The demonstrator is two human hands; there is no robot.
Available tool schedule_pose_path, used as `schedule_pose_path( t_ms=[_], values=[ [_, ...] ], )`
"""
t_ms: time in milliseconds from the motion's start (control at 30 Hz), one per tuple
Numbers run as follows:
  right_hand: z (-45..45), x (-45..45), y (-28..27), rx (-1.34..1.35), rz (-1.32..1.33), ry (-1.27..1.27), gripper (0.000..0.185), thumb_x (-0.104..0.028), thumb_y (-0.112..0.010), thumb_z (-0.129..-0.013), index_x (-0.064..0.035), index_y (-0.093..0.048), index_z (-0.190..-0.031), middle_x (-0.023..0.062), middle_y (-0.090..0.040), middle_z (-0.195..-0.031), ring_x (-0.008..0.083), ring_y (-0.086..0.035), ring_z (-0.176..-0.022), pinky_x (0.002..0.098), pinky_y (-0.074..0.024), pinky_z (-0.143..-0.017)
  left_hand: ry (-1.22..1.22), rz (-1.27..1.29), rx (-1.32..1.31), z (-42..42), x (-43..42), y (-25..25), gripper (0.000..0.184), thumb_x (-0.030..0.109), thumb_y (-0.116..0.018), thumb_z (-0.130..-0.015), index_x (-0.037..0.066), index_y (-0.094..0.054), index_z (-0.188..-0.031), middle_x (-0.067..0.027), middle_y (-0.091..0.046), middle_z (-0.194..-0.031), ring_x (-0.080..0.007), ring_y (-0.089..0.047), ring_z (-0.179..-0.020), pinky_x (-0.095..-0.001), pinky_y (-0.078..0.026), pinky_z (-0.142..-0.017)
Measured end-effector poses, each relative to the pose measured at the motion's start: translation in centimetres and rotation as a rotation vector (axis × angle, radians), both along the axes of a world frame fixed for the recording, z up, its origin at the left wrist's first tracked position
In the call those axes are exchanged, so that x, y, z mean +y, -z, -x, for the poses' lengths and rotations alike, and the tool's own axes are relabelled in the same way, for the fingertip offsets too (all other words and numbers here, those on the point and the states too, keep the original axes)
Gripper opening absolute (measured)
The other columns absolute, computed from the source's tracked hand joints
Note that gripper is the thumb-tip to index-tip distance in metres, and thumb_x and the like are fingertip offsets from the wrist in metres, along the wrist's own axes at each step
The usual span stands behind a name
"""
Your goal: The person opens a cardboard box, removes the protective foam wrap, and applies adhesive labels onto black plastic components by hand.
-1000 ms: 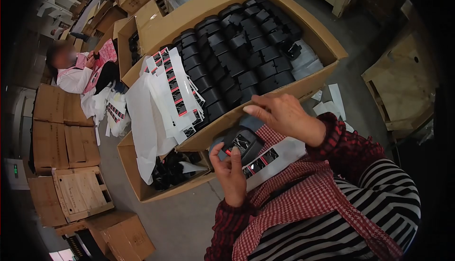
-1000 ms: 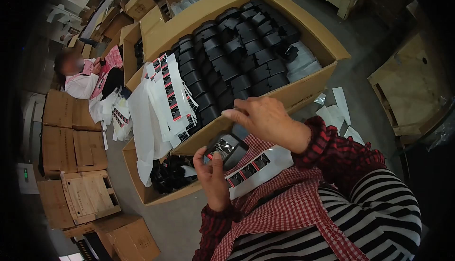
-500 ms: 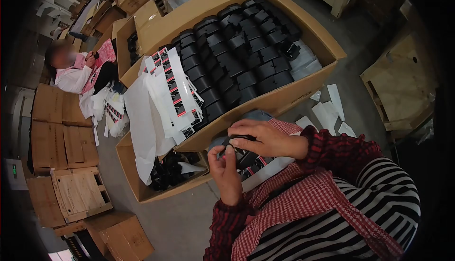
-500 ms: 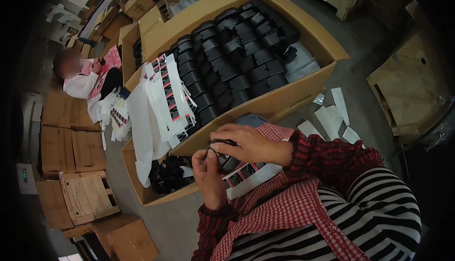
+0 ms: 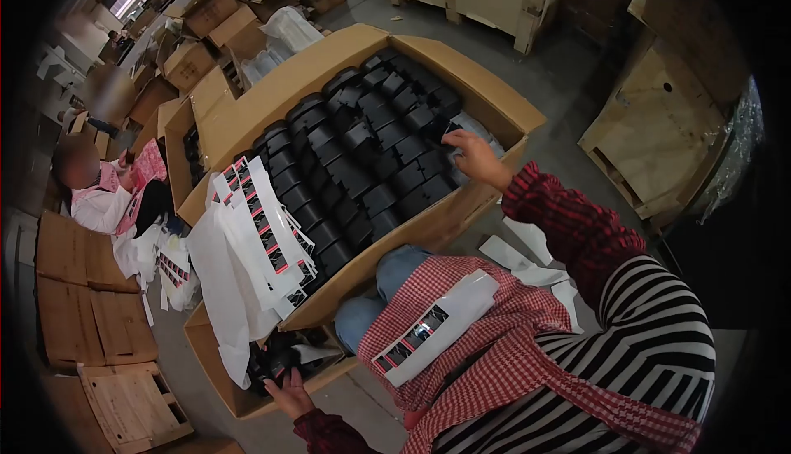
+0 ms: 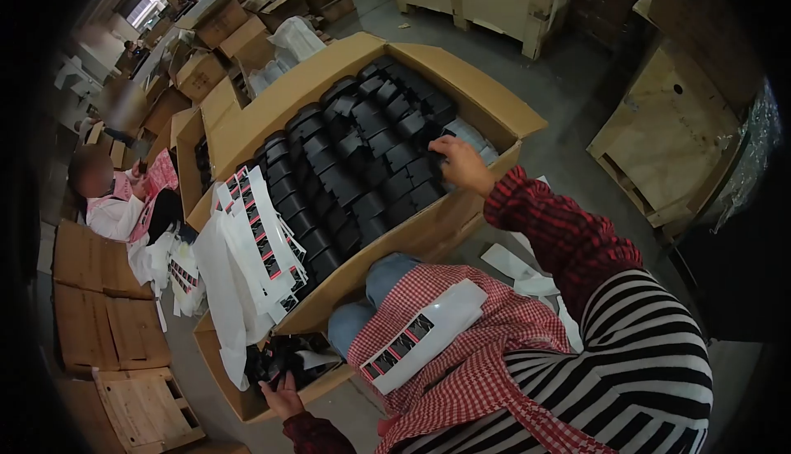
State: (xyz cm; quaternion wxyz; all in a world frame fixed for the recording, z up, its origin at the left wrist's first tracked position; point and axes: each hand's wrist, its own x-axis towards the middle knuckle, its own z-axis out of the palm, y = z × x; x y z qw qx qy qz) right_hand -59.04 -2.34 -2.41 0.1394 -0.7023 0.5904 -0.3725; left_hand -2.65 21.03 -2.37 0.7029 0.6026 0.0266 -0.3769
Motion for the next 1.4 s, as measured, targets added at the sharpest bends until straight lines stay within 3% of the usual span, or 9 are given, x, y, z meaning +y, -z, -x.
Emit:
schedule_pose_path(
  t_ms=[367, 467, 533, 567, 633, 833, 1133, 1233, 1400],
  values=[
    [2.0, -4.1, 1.4, 0.577, -0.456, 0.080, 0.045, -0.015, -0.063, -0.078, -0.0053, -0.056, -0.122, 0.0157, -0.061, -0.109, 0.0340, -0.058, -0.102, 0.0437, -0.0471, -0.091, 0.505, 0.051, -0.288, 10.9, -2.6, -5.0, 0.032, 0.018, -0.054, -0.096, 0.003, -0.051, -0.124, -0.0120, -0.061, -0.117, -0.0205, -0.060, -0.102, -0.0319, -0.049, -0.088],
    [2.0, -3.6, -0.2, 0.328, -0.268, 0.153, 0.042, -0.014, -0.060, -0.084, -0.0039, -0.054, -0.124, 0.0126, -0.066, -0.100, 0.0294, -0.061, -0.098, 0.0381, -0.0494, -0.086, 0.589, 0.093, -0.306, 13.2, -2.5, -7.7, 0.026, 0.017, -0.053, -0.097, 0.003, -0.055, -0.118, -0.0109, -0.064, -0.109, -0.0195, -0.063, -0.097, -0.0299, -0.050, -0.085],
    [1.7, -2.6, -0.8, -0.812, -0.363, -0.091, 0.037, -0.015, -0.057, -0.090, -0.0024, -0.053, -0.124, 0.0097, -0.068, -0.098, 0.0202, -0.065, -0.093, 0.0323, -0.0515, -0.080, 0.656, 0.092, -0.296, 14.9, -2.6, -9.4, 0.026, 0.017, -0.052, -0.097, 0.002, -0.055, -0.118, -0.0109, -0.063, -0.111, -0.0194, -0.062, -0.098, -0.0307, -0.050, -0.087],
    [0.7, -0.8, -3.6, -0.814, -0.382, -0.103, 0.037, -0.015, -0.057, -0.090, -0.0024, -0.053, -0.124, 0.0097, -0.068, -0.098, 0.0202, -0.065, -0.093, 0.0323, -0.0515, -0.080, 0.747, 0.096, -0.288, 15.8, -2.9, -10.2, 0.026, 0.017, -0.052, -0.097, 0.002, -0.055, -0.118, -0.0109, -0.063, -0.112, -0.0193, -0.061, -0.100, -0.0315, -0.050, -0.088],
    [-2.0, 4.1, -11.5, -1.256, -0.883, -0.728, 0.037, -0.014, -0.057, -0.091, 0.0000, -0.052, -0.125, 0.0087, -0.067, -0.100, 0.0132, -0.065, -0.088, 0.0270, -0.0511, -0.077, 0.899, 0.148, -0.260, 18.0, -3.9, -11.6, 0.032, 0.021, -0.054, -0.097, 0.003, -0.052, -0.123, -0.0102, -0.060, -0.117, -0.0199, -0.059, -0.105, -0.0347, -0.048, -0.090],
    [-10.5, 7.1, -11.2, -1.251, -1.104, -1.047, 0.043, -0.017, -0.063, -0.089, 0.0008, -0.047, -0.125, 0.0066, -0.064, -0.099, 0.0091, -0.059, -0.086, 0.0228, -0.0460, -0.080, 1.437, 0.264, -0.148, 24.3, -6.0, -12.8, 0.037, 0.015, -0.060, -0.093, 0.001, -0.050, -0.127, -0.0082, -0.061, -0.115, -0.0136, -0.062, -0.097, -0.0272, -0.054, -0.080],
    [-13.7, 8.7, -12.6, -0.599, -0.723, -1.004, 0.056, -0.014, -0.072, -0.081, -0.0050, -0.049, -0.131, 0.0066, -0.052, -0.124, 0.0177, -0.051, -0.112, 0.0299, -0.0392, -0.098, 1.095, 0.146, -0.014, 24.6, -5.8, -13.7, 0.038, 0.010, -0.066, -0.088, 0.001, -0.051, -0.121, -0.0052, -0.063, -0.103, -0.0116, -0.063, -0.088, -0.0245, -0.056, -0.074],
    [-14.2, 9.0, -10.9, -0.446, -0.752, -1.040, 0.047, -0.017, -0.073, -0.080, -0.0032, -0.058, -0.122, 0.0076, -0.051, -0.126, 0.0173, -0.049, -0.116, 0.0292, -0.0400, -0.096, 1.421, 0.217, -0.195, 23.8, -5.5, -10.6, 0.037, 0.011, -0.064, -0.089, 0.003, -0.049, -0.122, -0.0055, -0.062, -0.108, -0.0141, -0.064, -0.092, -0.0264, -0.056, -0.074],
    [-15.4, 10.0, -8.3, -0.917, -0.822, -0.557, 0.027, -0.025, -0.057, -0.096, -0.0029, -0.064, -0.110, -0.0014, -0.063, -0.091, 0.0097, -0.058, -0.088, 0.0256, -0.0463, -0.083, 1.326, 0.076, 0.038, 24.1, -5.5, -11.5, 0.031, 0.016, -0.059, -0.093, 0.004, -0.051, -0.121, -0.0064, -0.062, -0.107, -0.0161, -0.064, -0.092, -0.0313, -0.057, -0.074]
  ],
)
